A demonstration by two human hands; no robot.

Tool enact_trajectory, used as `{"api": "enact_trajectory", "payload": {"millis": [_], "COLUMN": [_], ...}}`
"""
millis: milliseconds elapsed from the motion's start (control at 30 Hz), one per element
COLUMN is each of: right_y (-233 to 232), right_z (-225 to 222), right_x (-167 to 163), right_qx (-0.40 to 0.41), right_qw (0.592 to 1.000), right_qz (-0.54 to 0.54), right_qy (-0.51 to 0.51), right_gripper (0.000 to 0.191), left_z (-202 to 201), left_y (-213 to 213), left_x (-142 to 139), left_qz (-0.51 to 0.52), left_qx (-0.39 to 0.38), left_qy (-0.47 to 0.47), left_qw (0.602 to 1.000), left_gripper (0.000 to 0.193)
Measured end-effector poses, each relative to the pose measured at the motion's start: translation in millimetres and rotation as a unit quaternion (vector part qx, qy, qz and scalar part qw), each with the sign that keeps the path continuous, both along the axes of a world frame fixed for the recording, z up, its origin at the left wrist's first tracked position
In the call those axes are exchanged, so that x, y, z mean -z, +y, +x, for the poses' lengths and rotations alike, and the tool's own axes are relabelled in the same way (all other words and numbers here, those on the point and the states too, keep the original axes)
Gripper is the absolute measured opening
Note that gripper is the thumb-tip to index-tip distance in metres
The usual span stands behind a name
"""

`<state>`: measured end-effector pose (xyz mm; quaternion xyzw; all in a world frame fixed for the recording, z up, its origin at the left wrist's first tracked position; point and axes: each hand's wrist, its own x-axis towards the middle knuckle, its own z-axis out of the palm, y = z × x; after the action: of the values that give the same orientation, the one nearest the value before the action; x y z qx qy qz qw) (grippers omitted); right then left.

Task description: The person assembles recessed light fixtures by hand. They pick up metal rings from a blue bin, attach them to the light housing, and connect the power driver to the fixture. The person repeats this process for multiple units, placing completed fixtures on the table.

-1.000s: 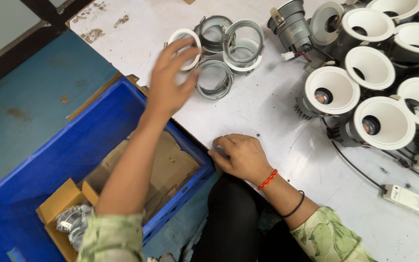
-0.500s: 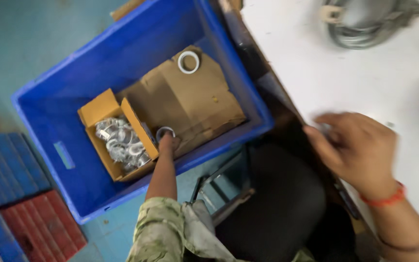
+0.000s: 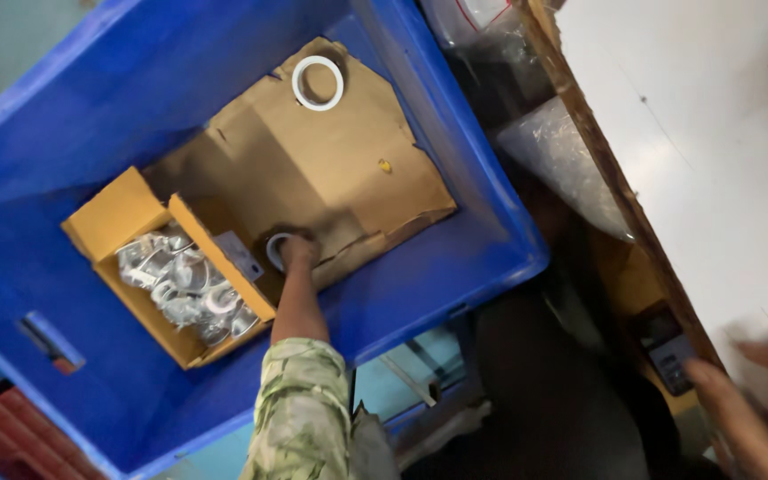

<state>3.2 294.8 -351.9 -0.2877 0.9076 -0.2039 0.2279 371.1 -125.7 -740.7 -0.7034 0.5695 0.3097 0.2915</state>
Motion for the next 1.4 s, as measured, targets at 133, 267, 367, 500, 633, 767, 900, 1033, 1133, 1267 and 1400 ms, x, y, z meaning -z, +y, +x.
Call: {"api": "enact_trajectory", "payload": {"millis": [133,267,367,500,633,767,900,1033,1133,1267,1400], "right_y": [31.8,35.1,31.6,29.1,27.0,11.3,-31.7,-90.6,-127.1,-158.3,-175.2], "right_z": [-0.9,-1.9,3.9,6.8,9.5,14.4,7.2,-8.8,-9.0,-6.8,-8.1], "right_x": [17.5,17.6,15.9,15.3,19.1,19.4,9.5,-20.4,-40.6,-54.6,-54.8], "right_qx": [0.021,0.025,0.028,0.03,0.032,0.016,-0.048,-0.176,-0.239,-0.249,-0.229], "right_qw": [1.0,0.999,0.999,0.998,0.998,0.998,0.996,0.973,0.939,0.916,0.911], "right_qz": [0.003,0.014,0.029,0.039,0.049,0.057,0.05,0.004,-0.059,-0.106,-0.167], "right_qy": [0.019,0.024,0.024,0.025,0.027,0.032,0.059,0.149,0.24,0.296,0.3], "right_gripper": [0.038,0.038,0.038,0.038,0.038,0.038,0.038,0.039,0.035,0.031,0.028], "left_z": [-44.8,-118.4,-171.5,-217.1,-219.8,-207.2,-188.6,-161.8,-149.4,-138.9,-144.2], "left_y": [-30.9,-77.9,-110.9,-123.2,-117.7,-124.4,-122.4,-101.2,-80.1,-25.6,46.4], "left_x": [-23.9,-55.8,-68.4,-70.1,-60.1,-55.1,-57.9,-82.1,-127.0,-215.1,-325.3], "left_qz": [-0.262,-0.419,-0.39,-0.149,-0.066,-0.122,-0.096,-0.074,-0.095,0.068,0.094], "left_qx": [-0.023,0.143,0.267,0.428,0.375,0.383,0.335,0.246,0.193,-0.117,-0.133], "left_qy": [0.117,0.262,0.251,0.032,0.023,0.05,0.1,0.238,0.425,0.606,0.742], "left_qw": [0.958,0.857,0.845,0.891,0.924,0.915,0.932,0.937,0.879,0.784,0.65], "left_gripper": [0.031,0.035,0.051,0.036,0.045,0.065,0.055,0.036,0.039,0.047,0.054]}}
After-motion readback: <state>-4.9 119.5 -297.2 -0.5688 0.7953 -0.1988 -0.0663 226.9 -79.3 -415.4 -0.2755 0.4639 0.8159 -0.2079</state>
